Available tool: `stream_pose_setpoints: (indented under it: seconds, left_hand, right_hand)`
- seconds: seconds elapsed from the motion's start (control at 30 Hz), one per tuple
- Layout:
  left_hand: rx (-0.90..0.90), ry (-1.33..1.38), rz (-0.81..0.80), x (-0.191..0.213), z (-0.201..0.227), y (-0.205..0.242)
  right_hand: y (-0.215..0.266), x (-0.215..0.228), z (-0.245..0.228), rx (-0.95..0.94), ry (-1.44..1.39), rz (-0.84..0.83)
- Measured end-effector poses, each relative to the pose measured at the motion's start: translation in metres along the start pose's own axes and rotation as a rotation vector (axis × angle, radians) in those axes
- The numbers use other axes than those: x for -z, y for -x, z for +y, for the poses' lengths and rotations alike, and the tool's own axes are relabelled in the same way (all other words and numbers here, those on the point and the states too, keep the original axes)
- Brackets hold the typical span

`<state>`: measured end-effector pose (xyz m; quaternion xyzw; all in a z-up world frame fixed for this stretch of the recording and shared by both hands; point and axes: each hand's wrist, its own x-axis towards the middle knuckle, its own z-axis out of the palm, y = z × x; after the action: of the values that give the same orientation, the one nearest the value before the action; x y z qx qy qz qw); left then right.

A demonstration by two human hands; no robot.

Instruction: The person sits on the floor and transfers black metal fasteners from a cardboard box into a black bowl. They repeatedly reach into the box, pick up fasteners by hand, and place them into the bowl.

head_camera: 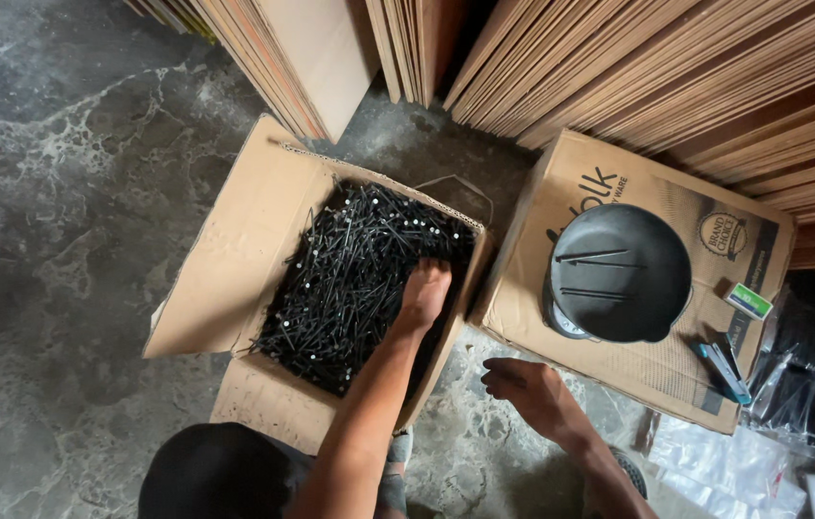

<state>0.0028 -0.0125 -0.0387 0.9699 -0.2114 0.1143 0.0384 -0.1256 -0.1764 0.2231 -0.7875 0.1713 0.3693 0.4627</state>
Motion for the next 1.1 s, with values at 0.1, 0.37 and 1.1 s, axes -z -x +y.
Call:
stream_pose_setpoints:
  seconds: [0.1,0.37,1.1]
  left_hand:
    - [0.03,0.027,0.079,0.032,0.009,-0.001]
    - [0.311,-0.05,-0.056,0.069,0.008,0.011]
    - [0.256,0.828,0.338,0.311,0.113,0.066]
  right_hand:
    - [0.003,0.003,-0.007,0.023,0.049,-0.006]
    - [0.003,-0.001,-0.001,0.081,0.181,0.046]
    - [0.042,0.003,-0.01,0.342,-0.68,0.129]
